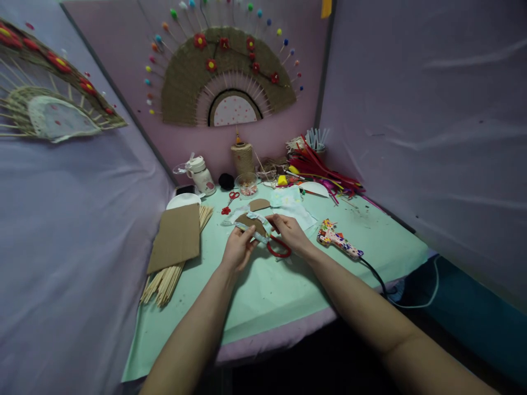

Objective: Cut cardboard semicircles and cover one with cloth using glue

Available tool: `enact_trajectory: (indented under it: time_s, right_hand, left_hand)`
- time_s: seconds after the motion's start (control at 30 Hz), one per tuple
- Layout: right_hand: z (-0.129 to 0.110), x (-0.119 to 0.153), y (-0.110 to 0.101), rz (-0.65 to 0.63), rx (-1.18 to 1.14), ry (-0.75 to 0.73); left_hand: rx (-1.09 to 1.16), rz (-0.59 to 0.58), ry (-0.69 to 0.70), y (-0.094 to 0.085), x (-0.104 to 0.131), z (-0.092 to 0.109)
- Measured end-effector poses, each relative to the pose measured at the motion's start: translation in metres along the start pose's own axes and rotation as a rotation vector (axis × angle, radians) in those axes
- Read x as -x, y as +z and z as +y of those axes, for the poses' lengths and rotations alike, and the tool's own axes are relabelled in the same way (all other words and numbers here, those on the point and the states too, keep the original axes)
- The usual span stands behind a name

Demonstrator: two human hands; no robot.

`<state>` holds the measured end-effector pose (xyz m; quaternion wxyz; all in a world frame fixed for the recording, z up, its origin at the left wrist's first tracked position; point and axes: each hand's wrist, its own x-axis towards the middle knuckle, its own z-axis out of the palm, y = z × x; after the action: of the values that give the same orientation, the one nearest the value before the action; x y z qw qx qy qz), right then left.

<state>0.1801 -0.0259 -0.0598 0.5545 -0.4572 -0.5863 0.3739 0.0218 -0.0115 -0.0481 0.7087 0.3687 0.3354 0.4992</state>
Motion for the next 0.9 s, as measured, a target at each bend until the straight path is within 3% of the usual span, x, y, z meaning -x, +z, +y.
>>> enact_trajectory:
  time_s: [0.13,0.43,0.9]
  right_hand:
    - [0.001,0.000,0.001,0.040,-0.027,0.061]
    - [0.002,0.001,0.005,0.080,0.012,0.051]
    - [-0.002,0.001,0.005,0.112,-0.033,0.043]
  left_hand:
    - [0.072,0.047,-0.020,-0.002,-0.004,0.003]
    - [0.112,0.056,-0.015,-0.004,-0.004,-0.006]
    - [0.042,0.067,-0.027,0.004,0.002,-0.005]
